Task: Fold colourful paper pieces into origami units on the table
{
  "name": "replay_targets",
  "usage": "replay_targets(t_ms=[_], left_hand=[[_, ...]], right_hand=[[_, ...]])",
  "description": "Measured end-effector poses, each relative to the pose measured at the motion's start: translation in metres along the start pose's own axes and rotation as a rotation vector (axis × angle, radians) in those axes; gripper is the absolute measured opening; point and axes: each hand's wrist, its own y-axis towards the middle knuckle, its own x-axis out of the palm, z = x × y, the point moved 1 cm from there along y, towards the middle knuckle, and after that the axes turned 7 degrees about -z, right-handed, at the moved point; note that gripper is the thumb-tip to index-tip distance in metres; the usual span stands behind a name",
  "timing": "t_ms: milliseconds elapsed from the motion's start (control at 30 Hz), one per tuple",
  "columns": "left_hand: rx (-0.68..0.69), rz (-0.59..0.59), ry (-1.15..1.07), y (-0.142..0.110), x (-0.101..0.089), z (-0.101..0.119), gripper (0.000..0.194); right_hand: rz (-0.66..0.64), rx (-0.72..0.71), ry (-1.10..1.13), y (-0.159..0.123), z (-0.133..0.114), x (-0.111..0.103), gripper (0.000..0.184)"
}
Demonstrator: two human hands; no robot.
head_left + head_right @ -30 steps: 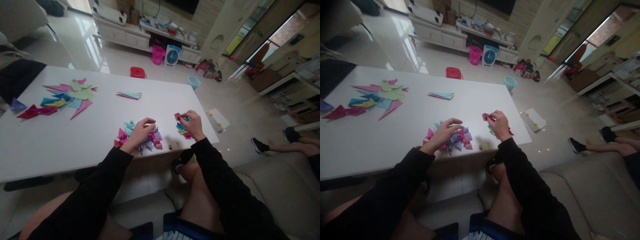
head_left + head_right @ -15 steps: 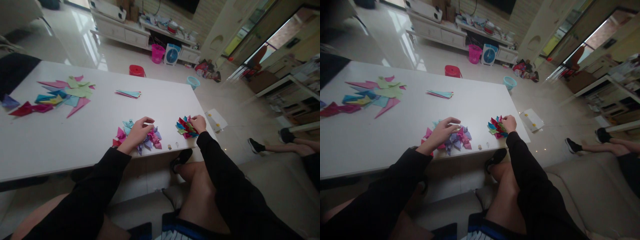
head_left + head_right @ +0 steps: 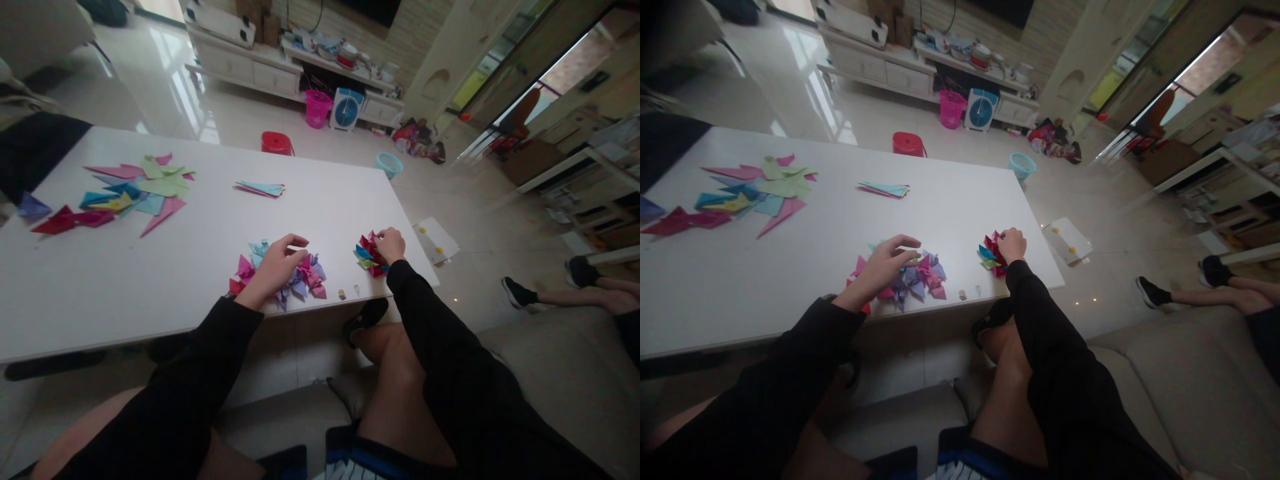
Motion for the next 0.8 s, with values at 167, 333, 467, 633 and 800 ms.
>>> replay_targets(t_ms=[167,333,467,633,800], left_hand=[[0.011,0.008,0.02,-0.002,-0.002,0.004,0.024],[0.037,-0.001,0.044,-0.001,-0.003,0.004,0.023],[0.03,-0.009,0.081,-0.002,-0.004,0.005,0.024],[0.027,-0.017,0.087,-0.002,-0.004,0.005,0.023],[0.04,0.008,0.086,-0.002,-0.004,0.004,0.02]], right_hand=[[-0.004,0.004,0.007,-0.003,-0.002,-0.003,0.039],[0.007,-0.001,0.004,-0.002,-0.002,-0.004,0.036],[0.006,0.003,0.005,0.001,-0.001,-0.003,0.034],[0.013,-0.006,0.004,0.002,-0.006,-0.005,0.031],[0.009,-0.05,0.009,-0.003,-0.013,-0.009,0.03]])
